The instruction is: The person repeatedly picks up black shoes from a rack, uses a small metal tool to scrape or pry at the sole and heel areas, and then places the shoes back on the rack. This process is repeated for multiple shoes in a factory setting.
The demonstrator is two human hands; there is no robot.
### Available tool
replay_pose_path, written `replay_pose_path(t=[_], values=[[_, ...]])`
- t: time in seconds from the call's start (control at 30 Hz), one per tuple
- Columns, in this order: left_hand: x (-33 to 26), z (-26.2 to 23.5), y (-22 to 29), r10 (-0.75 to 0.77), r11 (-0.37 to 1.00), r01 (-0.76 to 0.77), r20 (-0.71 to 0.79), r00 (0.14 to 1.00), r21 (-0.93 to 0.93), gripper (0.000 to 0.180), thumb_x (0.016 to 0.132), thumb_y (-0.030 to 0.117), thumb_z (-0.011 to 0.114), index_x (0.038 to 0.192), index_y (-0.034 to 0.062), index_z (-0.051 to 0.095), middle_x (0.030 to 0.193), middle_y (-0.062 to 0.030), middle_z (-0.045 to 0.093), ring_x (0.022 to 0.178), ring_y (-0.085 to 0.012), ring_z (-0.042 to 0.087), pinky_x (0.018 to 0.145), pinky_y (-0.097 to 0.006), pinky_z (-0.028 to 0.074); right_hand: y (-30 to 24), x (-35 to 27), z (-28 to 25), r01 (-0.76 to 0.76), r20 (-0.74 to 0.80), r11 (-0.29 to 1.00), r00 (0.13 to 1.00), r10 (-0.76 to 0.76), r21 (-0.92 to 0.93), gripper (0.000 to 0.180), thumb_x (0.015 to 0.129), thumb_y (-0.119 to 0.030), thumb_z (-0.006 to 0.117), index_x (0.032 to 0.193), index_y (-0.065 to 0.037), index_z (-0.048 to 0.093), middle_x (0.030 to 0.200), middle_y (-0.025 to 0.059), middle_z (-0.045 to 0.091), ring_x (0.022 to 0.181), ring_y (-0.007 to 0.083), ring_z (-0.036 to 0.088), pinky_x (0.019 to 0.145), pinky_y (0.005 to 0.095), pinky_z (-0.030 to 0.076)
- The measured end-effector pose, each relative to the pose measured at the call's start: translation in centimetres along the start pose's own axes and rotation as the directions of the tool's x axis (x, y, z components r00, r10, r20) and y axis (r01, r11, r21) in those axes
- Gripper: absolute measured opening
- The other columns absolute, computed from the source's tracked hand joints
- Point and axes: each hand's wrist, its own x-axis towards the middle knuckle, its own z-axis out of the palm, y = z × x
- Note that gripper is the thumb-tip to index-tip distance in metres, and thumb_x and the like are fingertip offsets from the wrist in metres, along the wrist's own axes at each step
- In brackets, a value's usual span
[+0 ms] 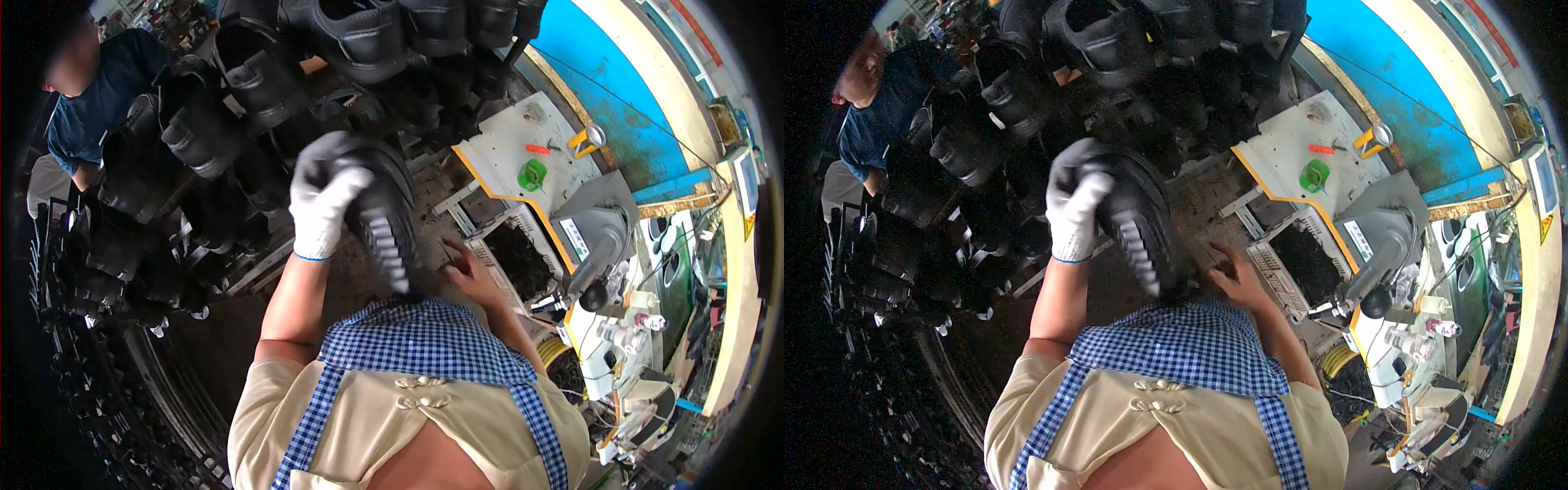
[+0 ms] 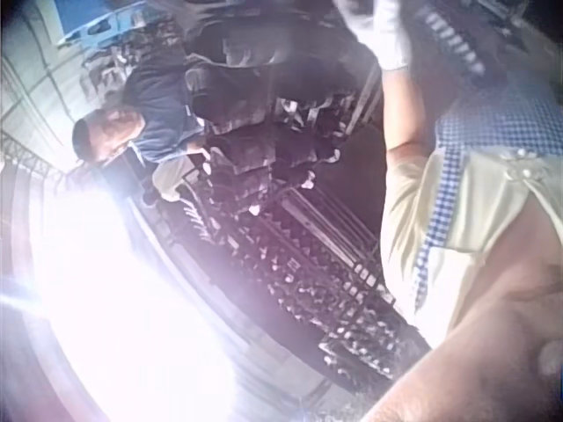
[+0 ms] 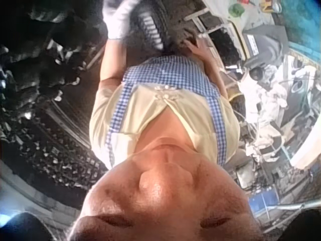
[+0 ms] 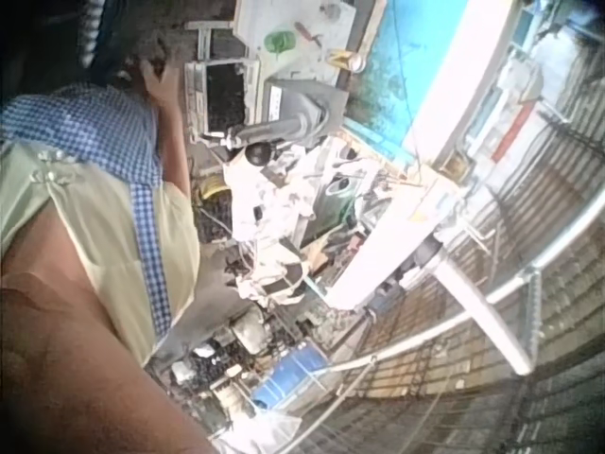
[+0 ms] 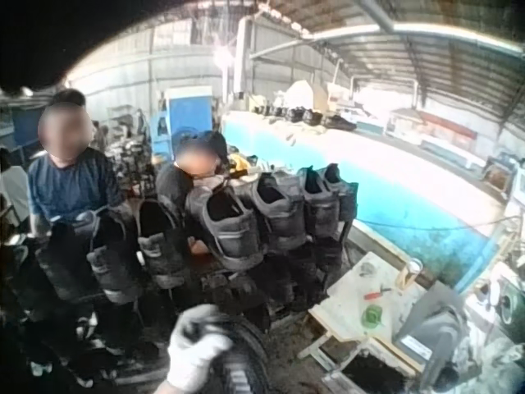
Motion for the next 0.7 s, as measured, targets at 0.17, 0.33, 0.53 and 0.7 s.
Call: replay_pose_path(t=[0.17, 0.33, 0.53, 0.7], values=[[-1.6, -3.4, -5.6, -0.230, 0.895, 0.087, -0.284, 0.931, -0.438, 0.047, 0.088, 0.011, 0.071, 0.130, 0.0009, 0.053, 0.118, -0.0084, 0.063, 0.107, -0.0170, 0.060, 0.097, -0.034, 0.050, 0.5, 0.1, -0.8, 0.072, -0.188, 0.912, 0.982, 0.005, 0.404, 0.039, 0.097, -0.021, 0.059, 0.130, -0.006, 0.046, 0.087, 0.0028, 0.064, 0.052, 0.0069, 0.044, 0.047, 0.0215, 0.034], [-7.6, -6.0, -8.1, -0.698, 0.584, 0.721, 0.222, 0.681, -0.374, 0.065, 0.081, 0.013, 0.075, 0.139, 0.0017, 0.048, 0.120, -0.0077, 0.064, 0.106, -0.0200, 0.062, 0.091, -0.039, 0.054, -2.9, 6.4, -2.0, 0.205, -0.471, 0.853, 0.881, 0.053, 0.479, 0.047, 0.095, -0.015, 0.066, 0.135, -0.004, 0.044, 0.074, -0.0050, 0.049, 0.053, 0.0037, 0.038, 0.044, 0.0200, 0.028], [-9.1, -2.9, -6.5, -0.632, 0.589, 0.689, 0.289, 0.719, -0.423, 0.070, 0.084, 0.022, 0.074, 0.142, 0.0027, 0.042, 0.128, -0.0168, 0.059, 0.108, -0.0291, 0.063, 0.094, -0.041, 0.052, -5.2, 11.3, 6.1, 0.152, -0.042, 0.956, 0.988, -0.146, 0.250, 0.096, 0.080, -0.022, 0.083, 0.149, 0.004, 0.023, 0.144, 0.0170, 0.042, 0.133, 0.0244, 0.043, 0.112, 0.0387, 0.033], [-6.4, -4.1, -5.2, -0.634, 0.727, 0.555, 0.084, 0.769, 0.405, 0.079, 0.084, 0.054, 0.072, 0.140, 0.0028, 0.047, 0.116, -0.0142, 0.067, 0.100, -0.0232, 0.067, 0.085, -0.034, 0.054, -8.5, 16.7, 6.2, 0.059, 0.022, 0.917, 0.997, -0.074, 0.395, 0.073, 0.083, -0.017, 0.076, 0.145, -0.006, 0.039, 0.131, 0.0085, 0.057, 0.119, 0.0203, 0.056, 0.103, 0.0356, 0.042]])
